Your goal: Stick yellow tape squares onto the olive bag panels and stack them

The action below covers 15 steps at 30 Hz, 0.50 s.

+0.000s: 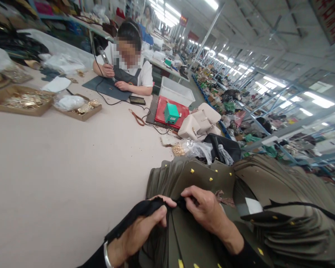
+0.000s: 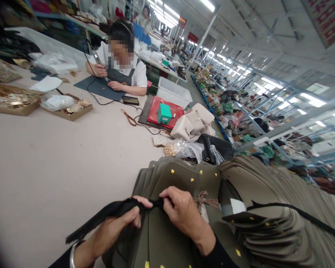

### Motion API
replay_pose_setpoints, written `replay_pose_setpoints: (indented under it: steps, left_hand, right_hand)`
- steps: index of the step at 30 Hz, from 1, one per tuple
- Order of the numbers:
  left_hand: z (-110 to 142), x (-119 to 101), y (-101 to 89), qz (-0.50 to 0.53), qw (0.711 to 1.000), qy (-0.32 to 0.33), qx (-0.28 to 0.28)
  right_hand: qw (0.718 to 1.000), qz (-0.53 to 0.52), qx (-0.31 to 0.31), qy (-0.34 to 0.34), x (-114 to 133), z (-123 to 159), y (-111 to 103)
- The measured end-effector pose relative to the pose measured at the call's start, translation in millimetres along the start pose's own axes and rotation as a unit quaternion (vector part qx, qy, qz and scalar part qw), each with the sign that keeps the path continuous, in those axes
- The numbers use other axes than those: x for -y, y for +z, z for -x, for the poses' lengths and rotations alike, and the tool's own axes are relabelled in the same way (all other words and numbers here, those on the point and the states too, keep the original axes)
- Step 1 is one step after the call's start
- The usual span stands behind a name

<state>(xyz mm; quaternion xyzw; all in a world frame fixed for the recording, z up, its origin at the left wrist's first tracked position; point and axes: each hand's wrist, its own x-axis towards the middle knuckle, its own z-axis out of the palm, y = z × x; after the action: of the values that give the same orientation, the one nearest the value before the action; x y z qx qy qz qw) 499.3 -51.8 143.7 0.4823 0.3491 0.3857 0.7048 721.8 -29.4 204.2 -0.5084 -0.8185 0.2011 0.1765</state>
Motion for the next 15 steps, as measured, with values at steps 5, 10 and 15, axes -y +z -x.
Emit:
replay_pose_setpoints:
  steps: [5,10,15]
  left_hand:
    - [-17.0,6.4,2.1,0.178,0.982,0.004,0.055]
    - [-26.2,11.7,4.5,0.23,0.973,-0.019,0.024]
    - [-30.0,13.6,0.4,0.168,0.985,-0.046,-0.014]
  right_hand:
    - [0.962,-0.211,0.077,0.158,6.8,-8.9,-5.9]
    - [0.863,-0.42,0.124,0.252,10.6,-17.0,3.9]
    - [0.996,-0.037,-0.008,0.076,8.2,-22.1,8.1]
